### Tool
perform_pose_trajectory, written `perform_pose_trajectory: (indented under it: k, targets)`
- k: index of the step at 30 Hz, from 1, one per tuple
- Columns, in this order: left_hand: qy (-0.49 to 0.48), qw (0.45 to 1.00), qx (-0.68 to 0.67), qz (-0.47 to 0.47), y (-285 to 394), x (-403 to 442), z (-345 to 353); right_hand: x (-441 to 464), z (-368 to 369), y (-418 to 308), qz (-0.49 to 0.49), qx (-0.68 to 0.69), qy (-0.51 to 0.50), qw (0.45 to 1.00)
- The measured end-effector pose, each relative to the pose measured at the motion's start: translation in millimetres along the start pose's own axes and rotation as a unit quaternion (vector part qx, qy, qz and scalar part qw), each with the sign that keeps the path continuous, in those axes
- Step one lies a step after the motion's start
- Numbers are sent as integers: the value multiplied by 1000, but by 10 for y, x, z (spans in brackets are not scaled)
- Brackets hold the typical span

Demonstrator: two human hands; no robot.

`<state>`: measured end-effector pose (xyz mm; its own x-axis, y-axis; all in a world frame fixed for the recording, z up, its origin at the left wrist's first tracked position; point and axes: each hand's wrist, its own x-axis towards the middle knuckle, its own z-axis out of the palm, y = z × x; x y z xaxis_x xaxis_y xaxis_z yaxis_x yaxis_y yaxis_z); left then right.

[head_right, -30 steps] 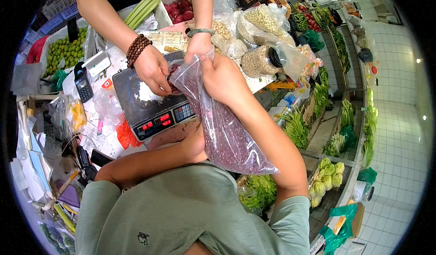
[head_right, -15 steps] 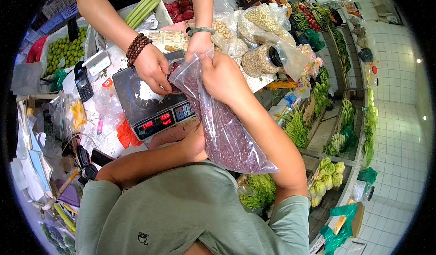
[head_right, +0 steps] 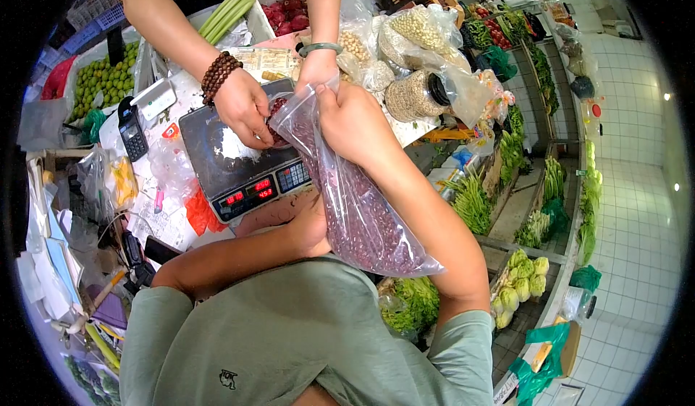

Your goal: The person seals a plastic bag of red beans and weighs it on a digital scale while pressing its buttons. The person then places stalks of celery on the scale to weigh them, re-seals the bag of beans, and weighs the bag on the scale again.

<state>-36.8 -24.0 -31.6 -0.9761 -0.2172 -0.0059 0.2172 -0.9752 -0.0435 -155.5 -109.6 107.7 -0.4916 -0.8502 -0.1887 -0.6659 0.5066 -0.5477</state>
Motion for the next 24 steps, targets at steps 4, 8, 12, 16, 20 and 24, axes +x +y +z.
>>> perform_pose_trajectory:
  k: [4,8,12,16,20,24]
  targets:
    - [26,999,44,1,26,-12,81,3,11,13,-5,12,-1,1000]
    - [12,1000,10,1,4,-6,0,-8,8,-10,-6,1,5,1000]
    - [10,1000,11,-8,8,-5,-49,-42,3,17,-21,17,16,1000]
    - [71,993,88,-22,107,-40,-37,-160,28,105,-41,12,70,997]
    - [125,981,142,-48,174,-29,-190,-284,53,177,-90,27,111,989]
    - [201,948,242,47,167,-30,-571,-435,78,211,-90,40,117,988]
